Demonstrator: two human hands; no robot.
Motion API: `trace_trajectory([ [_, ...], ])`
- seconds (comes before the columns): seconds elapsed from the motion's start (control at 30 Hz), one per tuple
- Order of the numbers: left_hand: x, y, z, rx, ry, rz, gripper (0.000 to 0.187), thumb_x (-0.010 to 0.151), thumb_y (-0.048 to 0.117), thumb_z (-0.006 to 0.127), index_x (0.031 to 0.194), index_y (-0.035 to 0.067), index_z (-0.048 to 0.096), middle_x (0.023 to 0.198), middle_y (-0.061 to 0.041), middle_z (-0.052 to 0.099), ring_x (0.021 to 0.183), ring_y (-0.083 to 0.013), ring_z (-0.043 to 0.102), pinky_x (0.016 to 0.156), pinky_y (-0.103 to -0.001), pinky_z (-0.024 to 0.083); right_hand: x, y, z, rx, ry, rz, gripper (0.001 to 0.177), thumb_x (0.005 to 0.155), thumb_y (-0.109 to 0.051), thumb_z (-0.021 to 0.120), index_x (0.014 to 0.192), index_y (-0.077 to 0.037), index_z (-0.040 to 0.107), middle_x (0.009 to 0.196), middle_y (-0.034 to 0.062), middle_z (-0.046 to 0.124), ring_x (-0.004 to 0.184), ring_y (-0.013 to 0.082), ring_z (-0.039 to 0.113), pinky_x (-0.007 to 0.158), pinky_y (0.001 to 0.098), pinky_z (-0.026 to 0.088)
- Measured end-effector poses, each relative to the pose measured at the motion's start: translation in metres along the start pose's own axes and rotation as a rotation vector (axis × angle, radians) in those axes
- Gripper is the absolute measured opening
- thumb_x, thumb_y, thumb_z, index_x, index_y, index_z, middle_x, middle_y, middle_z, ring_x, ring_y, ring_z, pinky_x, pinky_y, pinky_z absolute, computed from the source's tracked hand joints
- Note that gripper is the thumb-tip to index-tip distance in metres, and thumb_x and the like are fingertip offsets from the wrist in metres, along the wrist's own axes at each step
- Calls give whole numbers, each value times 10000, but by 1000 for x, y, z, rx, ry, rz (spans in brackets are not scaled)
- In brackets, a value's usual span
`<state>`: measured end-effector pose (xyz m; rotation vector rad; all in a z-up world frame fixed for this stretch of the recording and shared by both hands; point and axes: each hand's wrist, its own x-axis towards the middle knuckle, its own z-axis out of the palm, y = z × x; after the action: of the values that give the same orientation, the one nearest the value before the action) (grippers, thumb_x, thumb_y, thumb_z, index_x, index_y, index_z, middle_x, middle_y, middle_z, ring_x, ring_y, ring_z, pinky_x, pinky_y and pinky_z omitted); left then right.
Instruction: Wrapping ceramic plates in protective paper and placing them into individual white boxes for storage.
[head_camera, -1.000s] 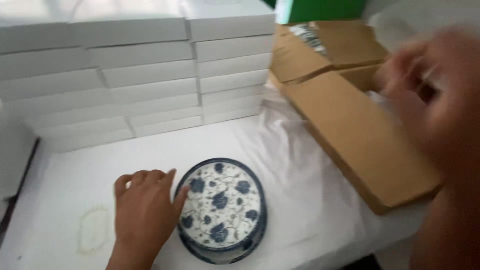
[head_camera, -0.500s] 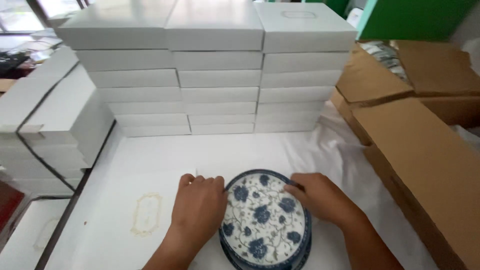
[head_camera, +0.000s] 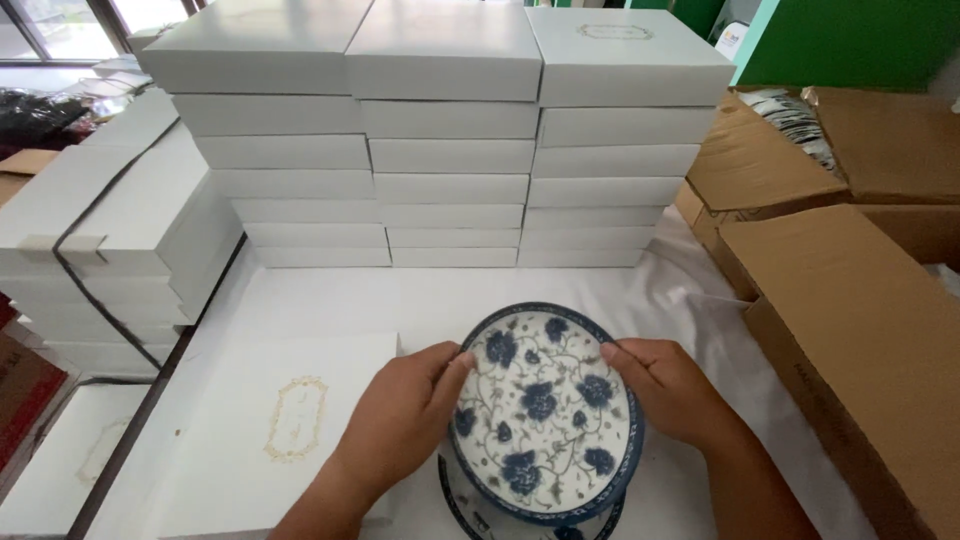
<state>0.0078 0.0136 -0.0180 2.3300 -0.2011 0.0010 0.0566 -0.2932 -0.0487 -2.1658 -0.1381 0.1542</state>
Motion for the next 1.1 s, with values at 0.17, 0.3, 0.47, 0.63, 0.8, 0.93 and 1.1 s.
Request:
trace_trajectory([
  [0.17, 1, -6, 14, -4, 62, 61, 399, 1085, 401, 455, 780, 149, 503, 593, -40, 549, 534, -230, 511, 545, -398, 351, -1, -6, 3, -264, 232, -327, 200, 977, -297, 603, 917, -108, 631, 712, 11, 554, 634, 140, 533, 617, 321, 425],
  [0.3, -3, 3, 13, -79, 66, 114, 340, 1056, 375, 485, 829, 143, 585, 622, -26, 640, 555, -208, 569, 551, -387, 395, -4, -10, 0, -80, 246, -238, 146, 883, -217, 794, 908, -118, 691, 672, -13, 561, 614, 105, 487, 576, 283, 411],
  [0.47, -6, 2, 15, -116, 111, 236, 354, 1064, 356, 492, 791, 135, 538, 597, -17, 552, 534, -194, 493, 538, -379, 372, -13, -23, -4, 143, 22, -12, 254, 926, -248, 681, 848, -12, 731, 709, 126, 772, 601, 254, 774, 475, 355, 603],
  [0.63, -5, 5, 2, -347, 138, 191, 356, 1010, 259, 544, 701, 97, 616, 648, 23, 606, 625, -108, 545, 571, -304, 413, -8, -4, -13, 345, 52, 41, 256, 957, -211, 674, 863, 25, 708, 682, 142, 726, 537, 278, 711, 434, 388, 563],
  [0.8, 3, -4, -1, 114, 102, -99, 295, 1026, 411, 533, 864, 191, 644, 587, 12, 659, 568, -224, 552, 581, -364, 419, 19, 27, -35, 693, 396, 19, 304, 978, -191, 604, 1221, -17, 655, 1110, 181, 734, 888, 310, 708, 761, 438, 583],
  [0.93, 7, -16, 15, 344, 31, -106, 333, 1074, 431, 414, 878, 200, 552, 617, 12, 635, 580, -266, 537, 548, -406, 398, 39, 58, -49, 610, 502, 139, 283, 1009, -240, 606, 1224, -77, 690, 1111, 110, 734, 942, 247, 690, 789, 388, 554],
  [1.1, 8, -16, 13, 515, -47, -176, 285, 1067, 401, 428, 1050, 191, 620, 783, -63, 752, 684, -343, 696, 584, -470, 502, 69, 127, -65, 329, 572, 202, 366, 946, -140, 547, 1284, -45, 651, 1119, 131, 718, 925, 271, 692, 749, 421, 543],
])
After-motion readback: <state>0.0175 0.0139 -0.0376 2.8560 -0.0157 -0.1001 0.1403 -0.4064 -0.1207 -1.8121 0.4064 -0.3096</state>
